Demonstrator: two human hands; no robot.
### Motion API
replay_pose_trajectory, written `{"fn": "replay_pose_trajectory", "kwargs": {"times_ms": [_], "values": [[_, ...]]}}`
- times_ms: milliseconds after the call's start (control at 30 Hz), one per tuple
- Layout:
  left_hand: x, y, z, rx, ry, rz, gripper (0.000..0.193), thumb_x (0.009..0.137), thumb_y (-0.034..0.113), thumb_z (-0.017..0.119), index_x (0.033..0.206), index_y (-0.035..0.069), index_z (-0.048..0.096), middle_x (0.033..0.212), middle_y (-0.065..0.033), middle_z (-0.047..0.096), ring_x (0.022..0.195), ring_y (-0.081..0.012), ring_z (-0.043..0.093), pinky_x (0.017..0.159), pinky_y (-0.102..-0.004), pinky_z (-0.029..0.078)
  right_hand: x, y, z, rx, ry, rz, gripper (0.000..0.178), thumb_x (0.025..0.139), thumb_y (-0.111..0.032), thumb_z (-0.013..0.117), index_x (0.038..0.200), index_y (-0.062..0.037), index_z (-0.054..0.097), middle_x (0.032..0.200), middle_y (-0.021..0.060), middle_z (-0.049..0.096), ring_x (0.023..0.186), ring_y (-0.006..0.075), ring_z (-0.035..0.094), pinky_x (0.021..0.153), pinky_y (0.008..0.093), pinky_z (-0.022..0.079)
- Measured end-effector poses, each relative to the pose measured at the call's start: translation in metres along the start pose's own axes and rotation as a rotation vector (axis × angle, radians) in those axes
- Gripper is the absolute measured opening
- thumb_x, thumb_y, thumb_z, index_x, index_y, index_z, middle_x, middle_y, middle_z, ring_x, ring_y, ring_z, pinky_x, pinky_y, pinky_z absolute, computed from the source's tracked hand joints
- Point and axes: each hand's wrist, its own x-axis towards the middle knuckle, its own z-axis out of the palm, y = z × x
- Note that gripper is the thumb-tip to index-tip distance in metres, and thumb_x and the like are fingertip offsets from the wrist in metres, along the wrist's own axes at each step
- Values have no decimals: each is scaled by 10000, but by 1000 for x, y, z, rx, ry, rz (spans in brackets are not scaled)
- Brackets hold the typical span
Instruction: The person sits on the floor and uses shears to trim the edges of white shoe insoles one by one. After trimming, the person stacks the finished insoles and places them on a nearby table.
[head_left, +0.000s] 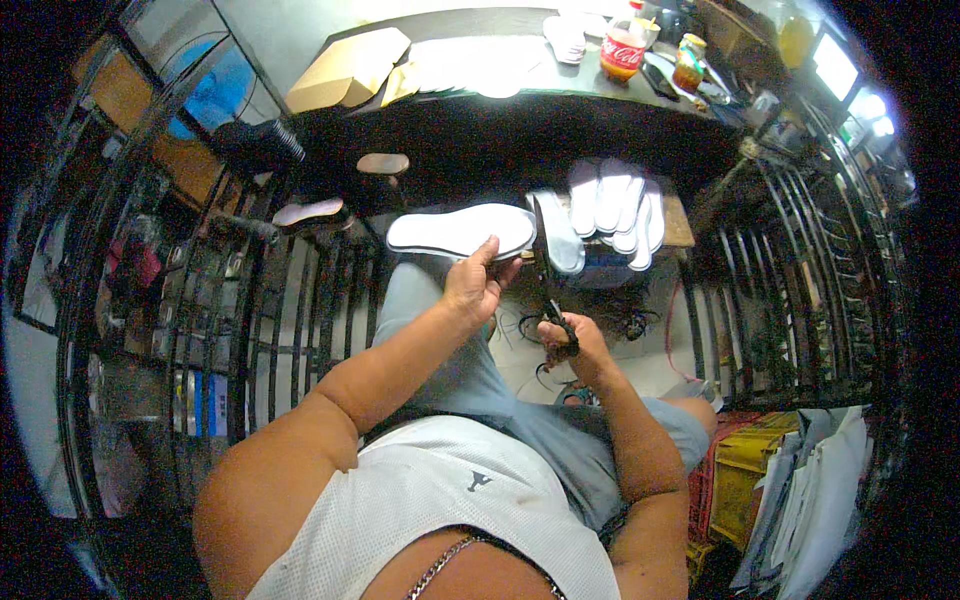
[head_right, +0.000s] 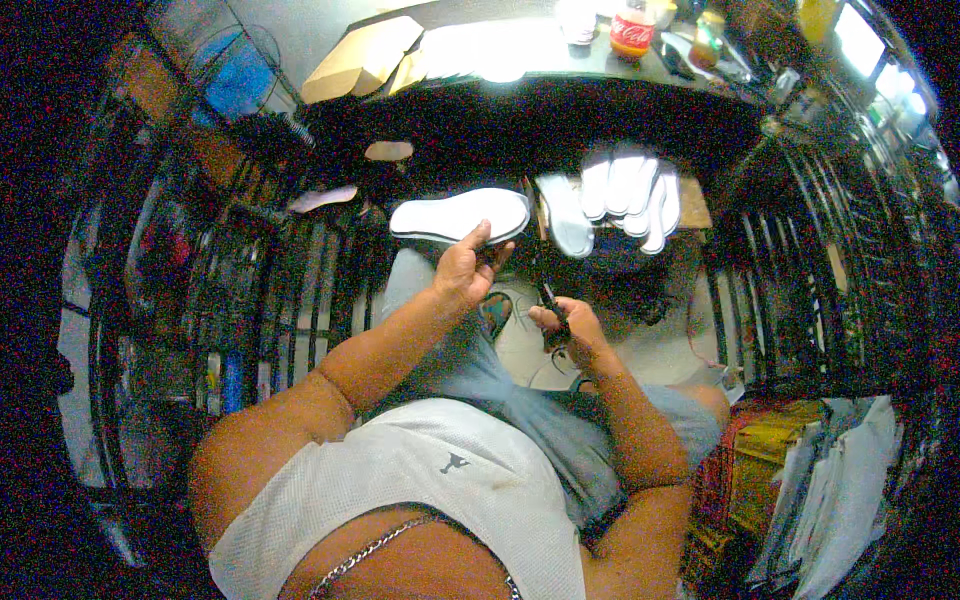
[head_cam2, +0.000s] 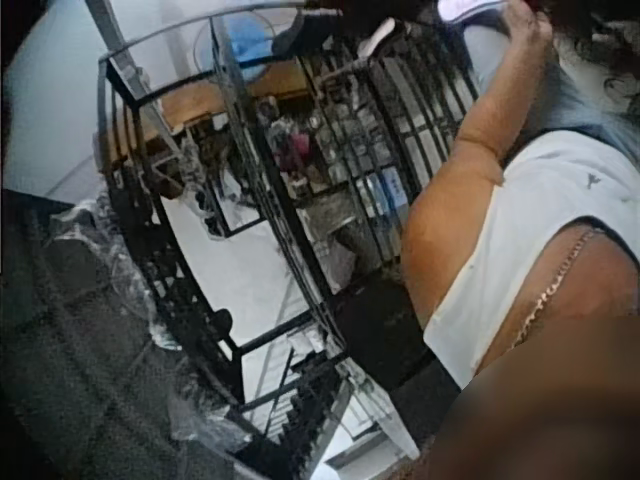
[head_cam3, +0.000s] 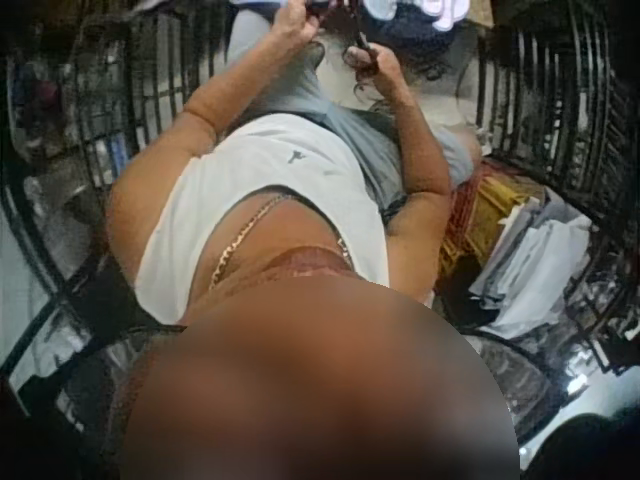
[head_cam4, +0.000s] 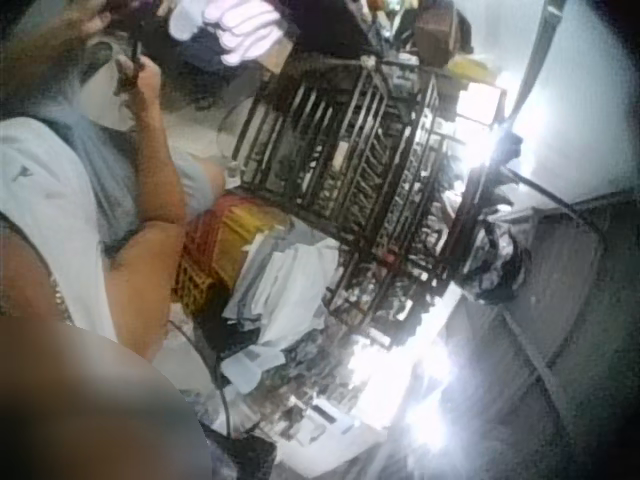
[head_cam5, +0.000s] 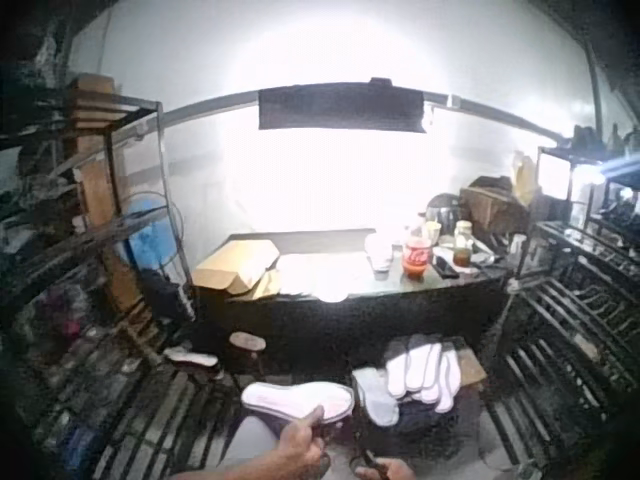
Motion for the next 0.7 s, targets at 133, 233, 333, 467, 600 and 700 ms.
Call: {"fn": "replay_pose_trajectory", "kwargs": {"times_ms": [133, 233, 333, 467, 600, 700], "values": [[-4, -26, 34, 197, -108, 64, 231, 940, 132, 629, 1105, -30, 618, 1061, -115, 676, 896, -214, 676, 739, -315, 617, 2, -5, -19, 106, 60, -22, 285, 860, -327, 748, 827, -86, 599, 689, -31, 548, 567, 82, 524, 493, 257, 444], [-2, -35, 58, 236, -140, 158, 240, 932, 136, 639, 1117, -15, 614, 1064, -108, 678, 892, -208, 679, 730, -310, 612, 13, -11, -35, 328, -22, -140, 276, 868, -319, 742, 873, -86, 593, 709, -34, 544, 564, 76, 506, 516, 257, 451], [-3, -36, 65, 301, -111, 173, 233, 933, 132, 635, 1128, 6, 613, 1066, -104, 681, 904, -204, 680, 720, -314, 605, 14, -10, -39, 263, 4, -121, 367, 841, -395, 739, 908, -75, 572, 738, -18, 532, 564, 79, 495, 537, 276, 476], [-4, -34, 53, 329, -127, 149, 213, 931, 122, 635, 1120, 24, 620, 1054, -92, 684, 912, -191, 680, 715, -312, 604, 5, -2, -36, 297, 25, -77, 339, 836, -377, 766, 843, -93, 582, 687, -33, 523, 542, 84, 488, 478, 266, 432], [10, -28, 45, 361, -152, 114, 193, 916, 113, 655, 1084, 19, 637, 1026, -83, 690, 919, -169, 677, 706, -292, 608, 8, 1, -41, 230, 52, -37, 348, 831, -383, 768, 796, -94, 576, 664, -34, 509, 526, 87, 483, 462, 265, 425], [25, -17, 46, 410, -179, 117, 182, 908, 111, 661, 1063, 16, 647, 1016, -84, 696, 903, -169, 680, 707, -294, 606, 17, -3, -46, 211, 25, -20, 328, 831, -355, 766, 788, -89, 580, 669, -24, 516, 523, 93, 492, 461, 266, 433]]}}
